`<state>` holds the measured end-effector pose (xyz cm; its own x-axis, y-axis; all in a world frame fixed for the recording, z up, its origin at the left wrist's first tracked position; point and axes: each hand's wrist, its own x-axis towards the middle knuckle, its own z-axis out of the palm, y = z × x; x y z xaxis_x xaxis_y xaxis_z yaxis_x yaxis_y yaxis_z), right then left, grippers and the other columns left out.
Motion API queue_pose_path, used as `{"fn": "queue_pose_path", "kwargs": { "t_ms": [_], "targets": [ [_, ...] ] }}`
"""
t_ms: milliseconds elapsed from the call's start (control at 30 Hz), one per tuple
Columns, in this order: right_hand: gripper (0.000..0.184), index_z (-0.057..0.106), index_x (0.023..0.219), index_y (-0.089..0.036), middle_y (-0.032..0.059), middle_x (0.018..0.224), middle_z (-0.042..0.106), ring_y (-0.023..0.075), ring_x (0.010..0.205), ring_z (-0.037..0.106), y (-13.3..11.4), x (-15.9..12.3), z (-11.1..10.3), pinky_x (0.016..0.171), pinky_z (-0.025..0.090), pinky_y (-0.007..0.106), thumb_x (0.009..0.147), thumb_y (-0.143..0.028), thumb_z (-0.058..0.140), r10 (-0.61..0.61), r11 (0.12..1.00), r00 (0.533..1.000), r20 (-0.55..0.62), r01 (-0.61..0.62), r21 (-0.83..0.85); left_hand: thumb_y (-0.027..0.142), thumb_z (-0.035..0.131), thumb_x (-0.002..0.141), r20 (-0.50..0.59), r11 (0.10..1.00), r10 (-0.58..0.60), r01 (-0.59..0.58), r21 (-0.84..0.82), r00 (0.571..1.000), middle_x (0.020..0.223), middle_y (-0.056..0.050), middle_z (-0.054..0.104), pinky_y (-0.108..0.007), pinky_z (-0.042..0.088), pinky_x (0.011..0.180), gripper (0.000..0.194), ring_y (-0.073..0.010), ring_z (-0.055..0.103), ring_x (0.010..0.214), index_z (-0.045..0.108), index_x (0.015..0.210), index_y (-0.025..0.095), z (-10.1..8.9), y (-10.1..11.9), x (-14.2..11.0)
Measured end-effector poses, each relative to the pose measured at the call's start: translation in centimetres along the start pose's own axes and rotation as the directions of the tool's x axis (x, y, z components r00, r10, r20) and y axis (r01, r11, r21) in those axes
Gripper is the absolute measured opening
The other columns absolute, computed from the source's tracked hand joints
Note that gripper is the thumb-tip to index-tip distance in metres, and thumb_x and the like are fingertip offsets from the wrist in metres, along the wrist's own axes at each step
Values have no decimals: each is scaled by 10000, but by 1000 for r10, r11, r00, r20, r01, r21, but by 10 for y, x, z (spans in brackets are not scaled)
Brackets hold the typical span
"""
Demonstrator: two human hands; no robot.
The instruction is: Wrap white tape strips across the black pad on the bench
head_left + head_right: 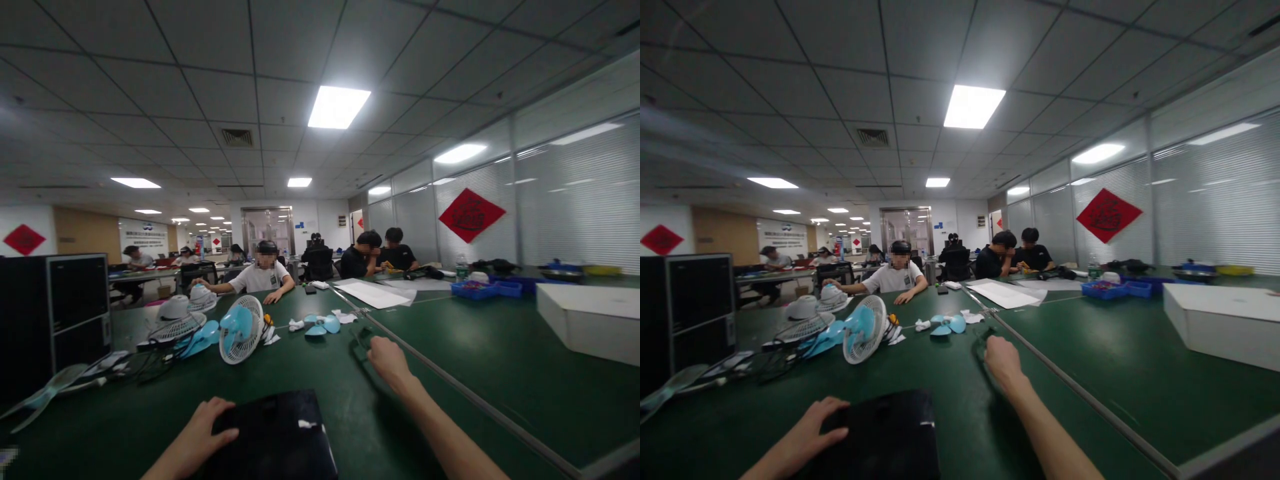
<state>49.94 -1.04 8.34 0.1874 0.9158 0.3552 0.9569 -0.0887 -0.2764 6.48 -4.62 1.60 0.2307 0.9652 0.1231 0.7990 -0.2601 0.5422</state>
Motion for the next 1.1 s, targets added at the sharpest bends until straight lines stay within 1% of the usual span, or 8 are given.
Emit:
{"fn": "queue_pose_path", "kwargs": {
  "t_ms": [133, 233, 333, 400, 567, 767, 900, 1100],
  "targets": [
    [302, 680, 873, -124, 174, 927, 701, 255, 866, 650, 9, 2, -18, 715, 414, 296, 834, -195, 389, 7, 999, 989, -145, 0, 48, 642, 568, 704, 2, 1000, 0, 0, -13, 1000, 1310, -81, 517, -439, 305, 1079, 652, -310, 416, 1251, 572, 1215, 236, -1, 1, -1],
    [301, 676, 854, -157, 86, 852, 703, 207, 804, 628, 2, -1, -20, 682, 407, 261, 819, -265, 397, -58, 944, 978, -199, 119, 308, 626, 580, 702, -11, 999, 3, -3, -38, 1000, 1298, -78, 523, -418, 336, 1060, 642, -294, 447, 1222, 572, 1214, 239, -2, 2, -1],
    [264, 660, 769, -149, 29, 683, 641, 174, 673, 570, -15, -10, -14, 614, 395, 250, 757, -310, 452, -126, 684, 979, -163, 204, 701, 609, 505, 758, -111, 997, 22, -30, -73, 994, 1230, -78, 568, -389, 398, 999, 587, -260, 530, 1108, 582, 1190, 220, -7, 3, 2],
    [234, 644, 740, -144, 1, 622, 589, 144, 605, 519, -29, -19, -8, 578, 377, 241, 726, -329, 501, -170, 485, 984, -60, 137, 864, 602, 436, 791, -222, 993, 18, -43, -108, 975, 1182, -76, 598, -374, 417, 971, 563, -247, 550, 1068, 595, 1157, 205, -13, 5, 5],
    [193, 639, 743, -140, -24, 605, 557, 97, 555, 459, -60, -45, 6, 536, 336, 217, 658, -312, 614, -334, 220, 923, 188, -118, 968, 668, 362, 783, -397, 970, -35, -66, -236, 917, 1149, -79, 632, -348, 417, 943, 642, -247, 538, 1067, 613, 1114, 178, -35, 18, 2],
    [170, 657, 724, -120, -29, 585, 560, 76, 523, 446, -81, -68, 15, 508, 298, 201, 624, -254, 629, -496, 234, 790, 360, -277, 932, 765, 294, 763, -84, 892, -18, -22, -452, 996, 907, -74, 670, -250, 417, 570, 788, -160, 534, 710, 642, 1078, 132, -44, 48, -16],
    [141, 662, 697, -122, -41, 564, 552, 68, 508, 422, -87, -74, 17, 498, 275, 198, 612, -229, 626, -494, 289, 771, 402, -290, 912, 703, 434, 769, 81, 888, 86, -39, -458, 993, 755, -12, 613, -200, 324, 496, 647, -87, 447, 576, 669, 950, 128, -35, 57, -21],
    [121, 678, 697, -133, -36, 566, 568, 70, 504, 429, -83, -75, 17, 495, 293, 196, 636, -208, 605, -503, 389, 717, 482, -310, 867, 562, 643, 695, 180, 850, 40, 61, -523, 983, 588, 53, 519, -174, 246, 414, 456, -32, 361, 432, 632, 788, 116, -24, 56, -21]
  ]
}}
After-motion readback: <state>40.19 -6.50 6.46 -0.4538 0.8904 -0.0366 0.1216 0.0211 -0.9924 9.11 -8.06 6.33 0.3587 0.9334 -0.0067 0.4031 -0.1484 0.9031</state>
